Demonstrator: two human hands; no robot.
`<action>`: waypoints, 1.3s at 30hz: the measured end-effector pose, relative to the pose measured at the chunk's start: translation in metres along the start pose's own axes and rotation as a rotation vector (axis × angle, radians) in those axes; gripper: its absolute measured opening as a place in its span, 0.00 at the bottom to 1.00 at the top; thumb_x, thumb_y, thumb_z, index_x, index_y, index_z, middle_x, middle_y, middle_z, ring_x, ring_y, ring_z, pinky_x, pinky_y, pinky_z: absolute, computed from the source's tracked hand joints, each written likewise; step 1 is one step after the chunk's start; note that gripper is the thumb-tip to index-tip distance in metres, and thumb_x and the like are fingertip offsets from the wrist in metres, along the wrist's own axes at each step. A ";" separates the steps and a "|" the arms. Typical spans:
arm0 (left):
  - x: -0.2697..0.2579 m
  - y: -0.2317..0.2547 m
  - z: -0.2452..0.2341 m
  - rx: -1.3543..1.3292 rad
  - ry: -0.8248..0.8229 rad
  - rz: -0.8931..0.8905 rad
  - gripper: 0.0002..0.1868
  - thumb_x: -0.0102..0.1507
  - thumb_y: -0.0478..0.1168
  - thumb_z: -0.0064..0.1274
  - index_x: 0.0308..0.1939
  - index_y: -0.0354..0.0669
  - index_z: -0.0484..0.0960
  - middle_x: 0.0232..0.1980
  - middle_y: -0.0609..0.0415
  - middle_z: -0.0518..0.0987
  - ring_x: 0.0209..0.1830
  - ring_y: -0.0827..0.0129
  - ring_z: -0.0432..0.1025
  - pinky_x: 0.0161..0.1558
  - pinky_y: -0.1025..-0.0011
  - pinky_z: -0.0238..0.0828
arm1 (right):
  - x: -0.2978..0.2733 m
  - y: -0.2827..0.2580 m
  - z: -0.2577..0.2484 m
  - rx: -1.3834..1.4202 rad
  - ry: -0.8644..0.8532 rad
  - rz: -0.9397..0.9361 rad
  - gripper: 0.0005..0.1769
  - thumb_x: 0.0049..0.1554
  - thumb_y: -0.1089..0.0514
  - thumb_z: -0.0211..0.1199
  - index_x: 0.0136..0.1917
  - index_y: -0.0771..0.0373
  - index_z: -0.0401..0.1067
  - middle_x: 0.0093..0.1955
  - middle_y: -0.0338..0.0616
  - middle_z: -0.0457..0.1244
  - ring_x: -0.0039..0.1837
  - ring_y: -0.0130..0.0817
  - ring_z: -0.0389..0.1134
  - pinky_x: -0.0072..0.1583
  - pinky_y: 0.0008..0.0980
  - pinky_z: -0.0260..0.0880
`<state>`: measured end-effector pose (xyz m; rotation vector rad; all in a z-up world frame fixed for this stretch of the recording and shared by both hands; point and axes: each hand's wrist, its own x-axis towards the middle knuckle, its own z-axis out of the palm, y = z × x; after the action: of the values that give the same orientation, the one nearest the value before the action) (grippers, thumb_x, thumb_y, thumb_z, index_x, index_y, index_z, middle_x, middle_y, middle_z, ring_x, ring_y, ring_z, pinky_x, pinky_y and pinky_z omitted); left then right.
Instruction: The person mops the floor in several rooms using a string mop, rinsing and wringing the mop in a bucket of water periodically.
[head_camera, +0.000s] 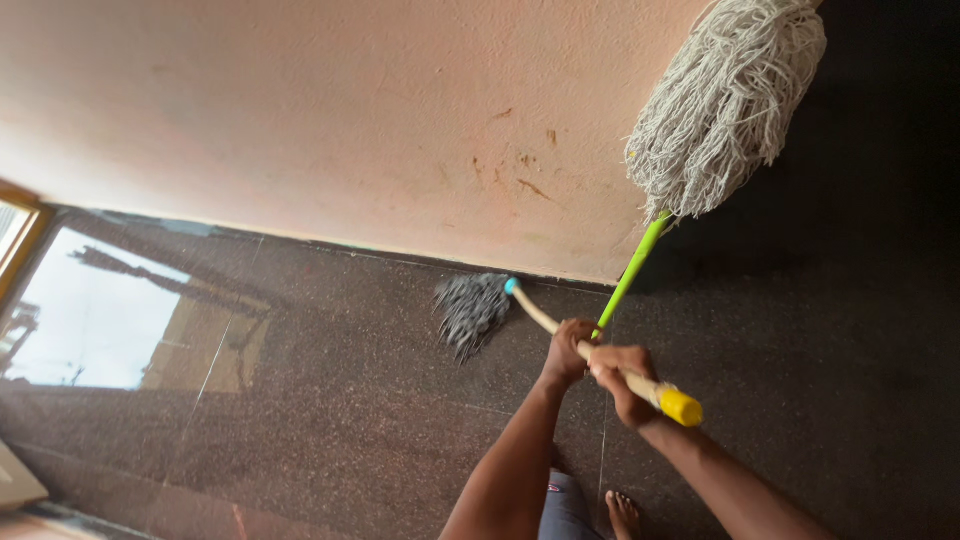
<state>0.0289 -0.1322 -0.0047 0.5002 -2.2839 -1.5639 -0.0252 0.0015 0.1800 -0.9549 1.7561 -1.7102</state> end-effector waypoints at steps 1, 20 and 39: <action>0.014 -0.006 0.003 0.119 -0.012 0.080 0.06 0.58 0.38 0.60 0.36 0.39 0.84 0.44 0.49 0.82 0.49 0.54 0.74 0.56 0.58 0.69 | 0.010 0.007 -0.003 -0.028 0.021 -0.042 0.12 0.50 0.58 0.54 0.29 0.65 0.68 0.26 0.37 0.60 0.30 0.24 0.59 0.34 0.28 0.58; -0.043 0.298 -0.061 0.115 0.516 0.276 0.38 0.60 0.46 0.59 0.72 0.38 0.64 0.74 0.38 0.67 0.83 0.48 0.55 0.81 0.53 0.49 | 0.087 0.025 -0.018 -0.275 -0.321 -0.489 0.33 0.53 0.50 0.62 0.69 0.63 0.60 0.65 0.52 0.63 0.67 0.50 0.65 0.67 0.47 0.67; -0.119 0.304 -0.018 0.246 0.709 0.057 0.18 0.66 0.39 0.56 0.22 0.35 0.79 0.23 0.52 0.71 0.30 0.67 0.65 0.44 0.66 0.61 | -0.012 0.170 0.071 -0.837 -1.009 0.230 0.25 0.55 0.48 0.67 0.64 0.54 0.67 0.67 0.46 0.61 0.70 0.42 0.57 0.65 0.44 0.62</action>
<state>0.1119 0.0104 0.2781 0.8772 -1.8994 -0.8726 0.0131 -0.0409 0.0045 -1.4951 1.6744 -0.1311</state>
